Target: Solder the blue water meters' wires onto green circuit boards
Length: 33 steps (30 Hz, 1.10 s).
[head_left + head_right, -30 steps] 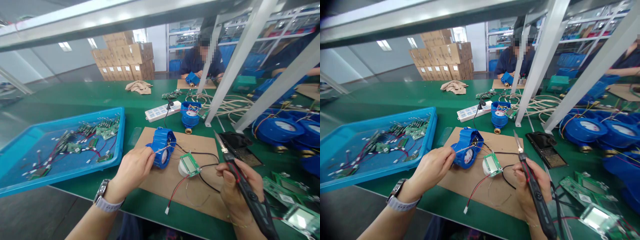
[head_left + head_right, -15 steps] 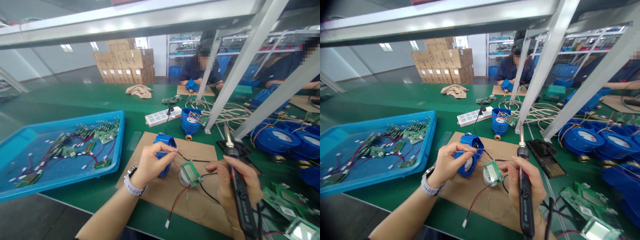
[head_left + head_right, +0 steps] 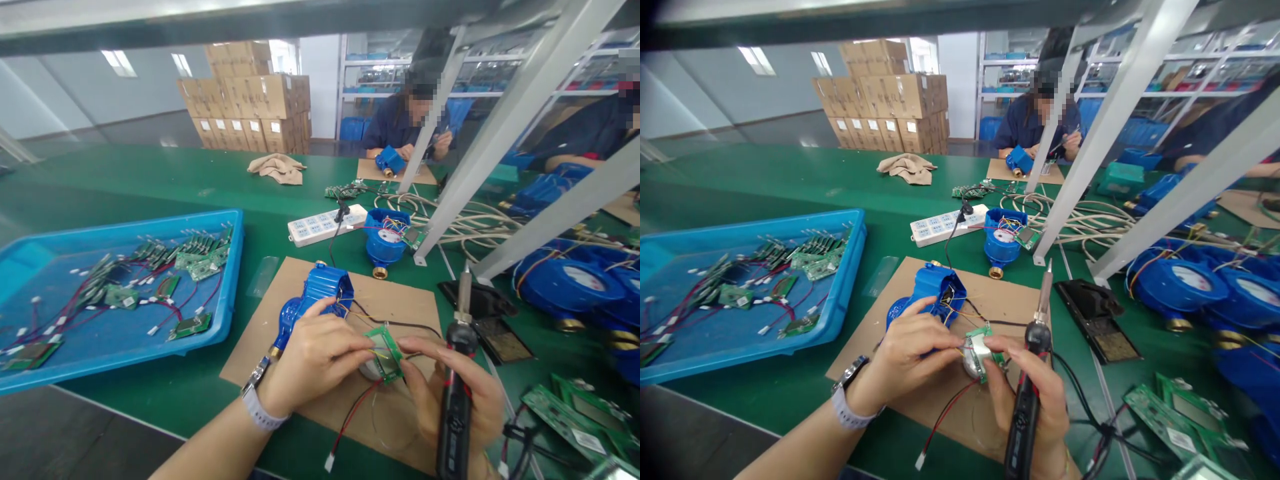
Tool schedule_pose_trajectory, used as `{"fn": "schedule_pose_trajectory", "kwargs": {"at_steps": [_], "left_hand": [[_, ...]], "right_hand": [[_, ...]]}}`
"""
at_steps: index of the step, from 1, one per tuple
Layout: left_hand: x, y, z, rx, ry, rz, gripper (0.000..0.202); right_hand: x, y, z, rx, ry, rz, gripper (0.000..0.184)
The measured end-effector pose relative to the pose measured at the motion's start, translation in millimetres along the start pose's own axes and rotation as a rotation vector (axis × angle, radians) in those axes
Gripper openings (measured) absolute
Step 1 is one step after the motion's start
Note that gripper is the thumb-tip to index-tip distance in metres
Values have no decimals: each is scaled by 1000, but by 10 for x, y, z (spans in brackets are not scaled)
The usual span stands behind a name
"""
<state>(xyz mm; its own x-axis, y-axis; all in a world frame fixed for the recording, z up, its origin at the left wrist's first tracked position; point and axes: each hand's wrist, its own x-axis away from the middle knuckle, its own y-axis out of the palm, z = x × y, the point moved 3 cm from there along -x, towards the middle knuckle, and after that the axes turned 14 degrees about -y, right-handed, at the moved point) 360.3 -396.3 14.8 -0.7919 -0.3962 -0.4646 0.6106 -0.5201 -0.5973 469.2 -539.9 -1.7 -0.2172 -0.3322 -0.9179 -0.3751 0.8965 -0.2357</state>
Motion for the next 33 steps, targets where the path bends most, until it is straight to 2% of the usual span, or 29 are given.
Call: {"fn": "schedule_pose_trajectory", "kwargs": {"at_steps": [4, 6, 14, 20, 33], "left_hand": [[27, 34, -33, -85, 24, -3, 11], [30, 45, -43, -101, 25, -17, 12], [20, 42, -24, -98, 2, -55, 16], [28, 61, -43, -87, -9, -70, 16], [25, 66, -44, -46, -48, -78, 17]], "right_hand": [[11, 11, -23, 3, -78, -80, 51], [11, 22, -22, 5, -73, -109, 47], [-88, 51, -17, 10, -39, -125, 35], [-54, 56, 5, 9, -51, -142, 43], [12, 55, 14, 13, -31, -158, 43]]}}
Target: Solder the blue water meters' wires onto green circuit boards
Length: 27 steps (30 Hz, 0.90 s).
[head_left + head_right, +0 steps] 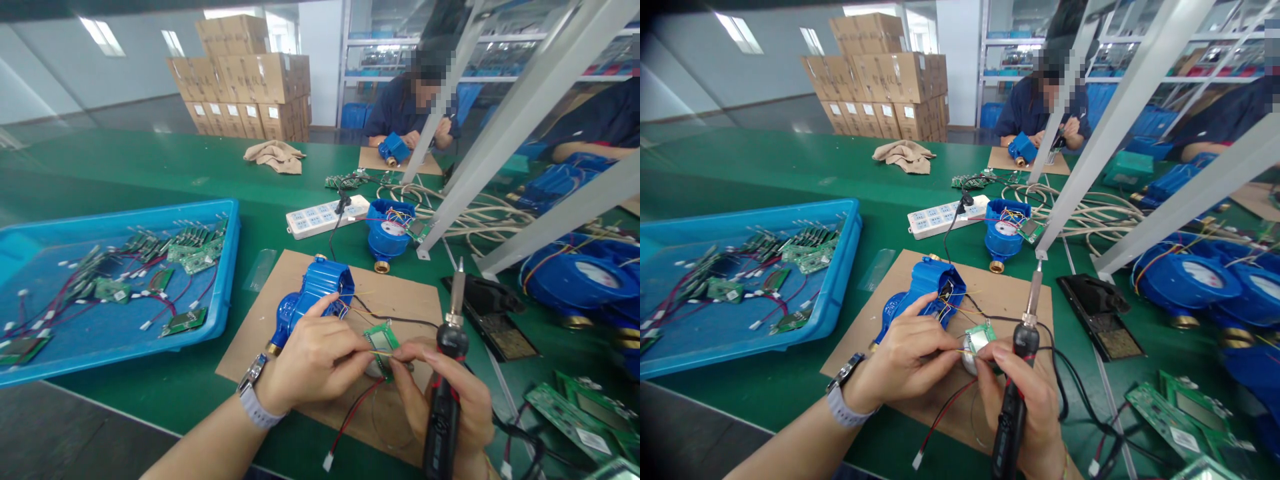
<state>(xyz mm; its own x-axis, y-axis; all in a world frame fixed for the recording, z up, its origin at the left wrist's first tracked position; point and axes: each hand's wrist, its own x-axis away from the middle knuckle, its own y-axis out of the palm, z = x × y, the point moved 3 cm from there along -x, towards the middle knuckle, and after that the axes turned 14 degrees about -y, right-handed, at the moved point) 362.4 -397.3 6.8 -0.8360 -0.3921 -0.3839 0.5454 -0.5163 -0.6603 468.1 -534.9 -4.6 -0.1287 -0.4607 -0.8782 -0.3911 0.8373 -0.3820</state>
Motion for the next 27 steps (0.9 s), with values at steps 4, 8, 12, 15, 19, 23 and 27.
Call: {"fn": "schedule_pose_trajectory", "kwargs": {"at_steps": [4, 8, 12, 15, 19, 23, 27], "left_hand": [[-1, 0, -4, 9, -2, 2, 16], [0, 0, -2, -7, 3, -3, 16], [3, 0, -4, -4, 2, -4, 16], [4, 1, -3, -7, 2, -2, 17], [-1, 0, 5, -33, 9, -1, 18], [-6, -1, 9, -45, 19, -4, 19], [-5, 2, 4, -45, 23, -2, 19]], "right_hand": [[-8, -9, 3, 15, -23, 12, 47], [-4, -8, -1, 24, -25, -1, 45], [16, 2, 1, -5, 4, -38, 36], [24, -7, -1, 17, -13, -18, 41], [-6, -27, -16, 90, -53, 18, 42], [-48, -28, -29, 93, -62, 3, 38], [-45, -23, -21, 63, -53, 6, 41]]}}
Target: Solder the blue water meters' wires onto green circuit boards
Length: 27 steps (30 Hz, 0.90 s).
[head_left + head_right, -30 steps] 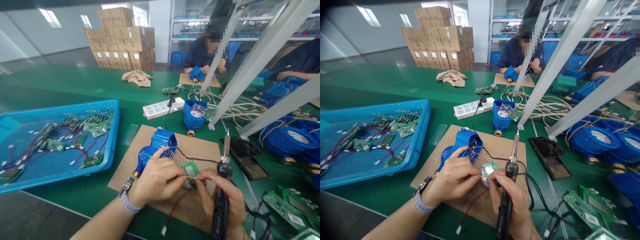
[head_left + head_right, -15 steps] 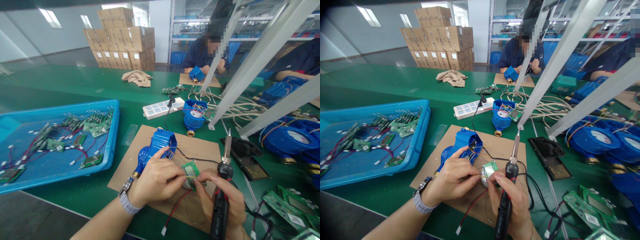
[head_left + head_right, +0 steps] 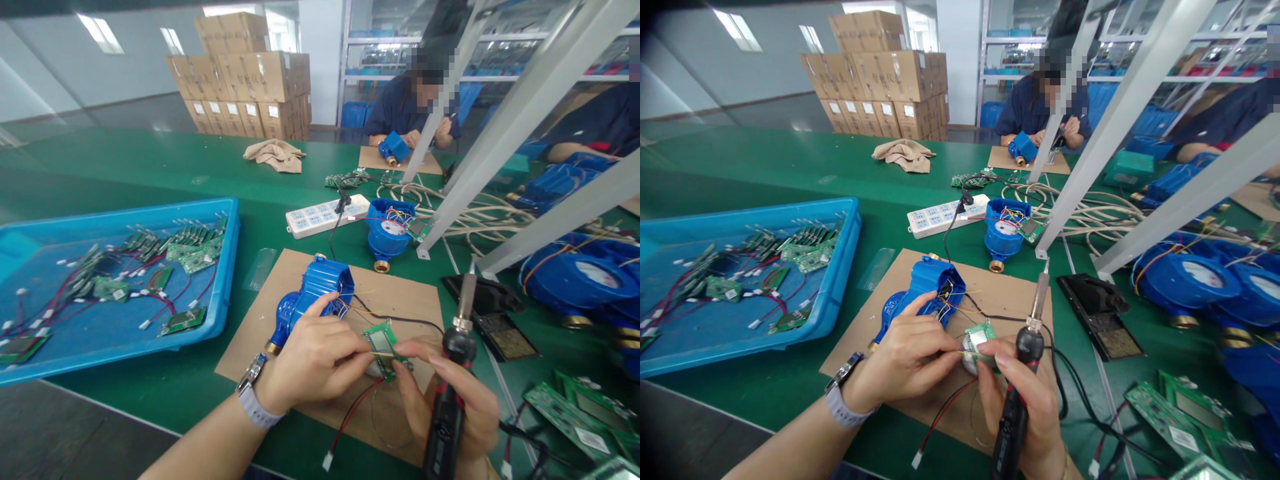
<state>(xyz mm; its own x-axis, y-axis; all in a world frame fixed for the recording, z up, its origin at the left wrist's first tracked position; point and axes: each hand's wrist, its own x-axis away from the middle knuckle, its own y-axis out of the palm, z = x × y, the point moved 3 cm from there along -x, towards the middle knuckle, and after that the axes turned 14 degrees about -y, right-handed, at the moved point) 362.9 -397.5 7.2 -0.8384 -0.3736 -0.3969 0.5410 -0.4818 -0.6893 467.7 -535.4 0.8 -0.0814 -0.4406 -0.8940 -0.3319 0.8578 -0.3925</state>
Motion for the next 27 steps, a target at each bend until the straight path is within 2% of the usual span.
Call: {"fn": "schedule_pose_trajectory", "kwargs": {"at_steps": [6, 14, 17, 22, 27], "left_hand": [[5, 5, -3, 1, 4, 3, 17], [7, 6, 3, -12, 21, -3, 17], [12, 6, 4, -15, 25, -5, 16], [14, 9, 3, -24, 50, 0, 18], [13, 6, 9, -14, 68, -10, 15]], "right_hand": [[41, 15, 19, -77, 9, 9, 48], [52, 16, 21, -59, 16, 17, 50], [80, 39, 33, -71, 61, -27, 46], [66, 65, 25, -66, 82, -127, 28], [60, 54, 14, -101, 73, -85, 32]]}}
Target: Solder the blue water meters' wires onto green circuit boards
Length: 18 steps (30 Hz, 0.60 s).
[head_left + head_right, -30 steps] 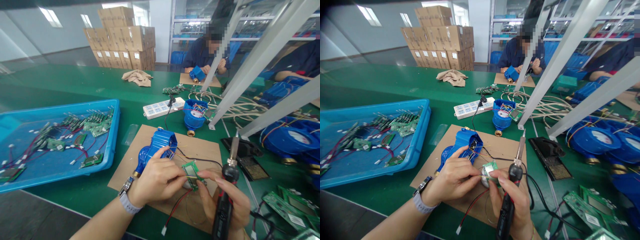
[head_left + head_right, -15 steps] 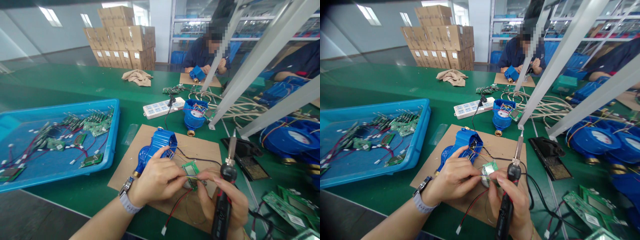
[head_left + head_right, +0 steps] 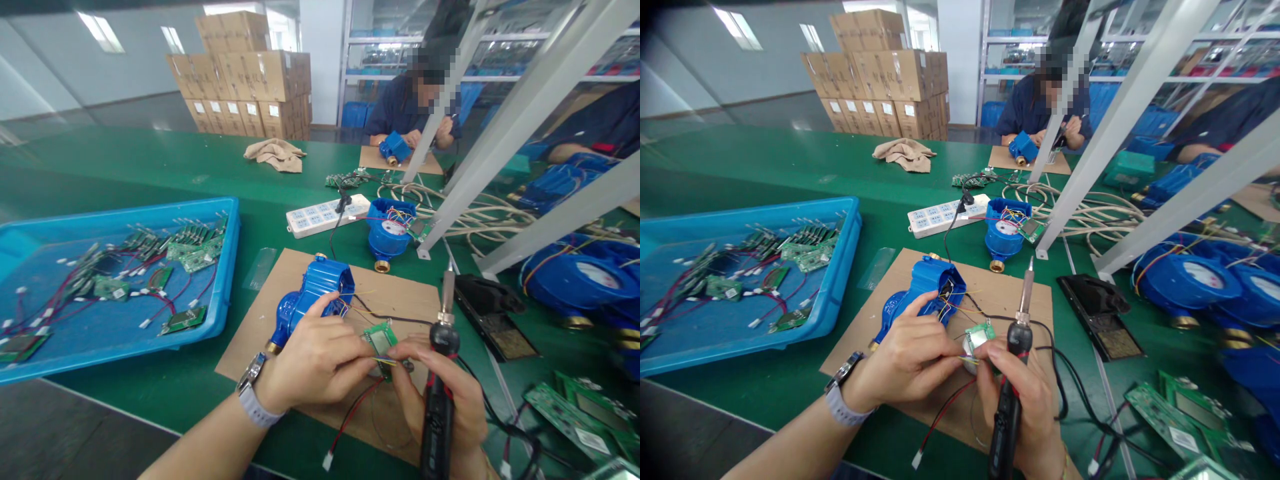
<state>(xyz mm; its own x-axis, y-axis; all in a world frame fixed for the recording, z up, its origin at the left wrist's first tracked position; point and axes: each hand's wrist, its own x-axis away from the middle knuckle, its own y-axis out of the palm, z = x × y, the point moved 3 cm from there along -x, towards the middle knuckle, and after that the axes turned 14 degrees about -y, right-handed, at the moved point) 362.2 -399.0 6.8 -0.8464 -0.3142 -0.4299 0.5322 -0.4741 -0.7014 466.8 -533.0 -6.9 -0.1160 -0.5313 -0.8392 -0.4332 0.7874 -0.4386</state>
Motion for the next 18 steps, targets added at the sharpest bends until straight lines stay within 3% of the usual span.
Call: {"fn": "schedule_pose_trajectory", "kwargs": {"at_steps": [5, 9, 18], "left_hand": [[-3, -5, 7, 20, 12, 2, 7], [-13, -10, -8, 53, -10, 31, 5], [-4, -29, 6, 84, 6, 45, 7]], "right_hand": [[54, -9, 31, 44, -9, 59, 41], [116, 9, 62, 60, -37, 33, 49], [57, 9, -27, 124, -71, 26, 42]]}}
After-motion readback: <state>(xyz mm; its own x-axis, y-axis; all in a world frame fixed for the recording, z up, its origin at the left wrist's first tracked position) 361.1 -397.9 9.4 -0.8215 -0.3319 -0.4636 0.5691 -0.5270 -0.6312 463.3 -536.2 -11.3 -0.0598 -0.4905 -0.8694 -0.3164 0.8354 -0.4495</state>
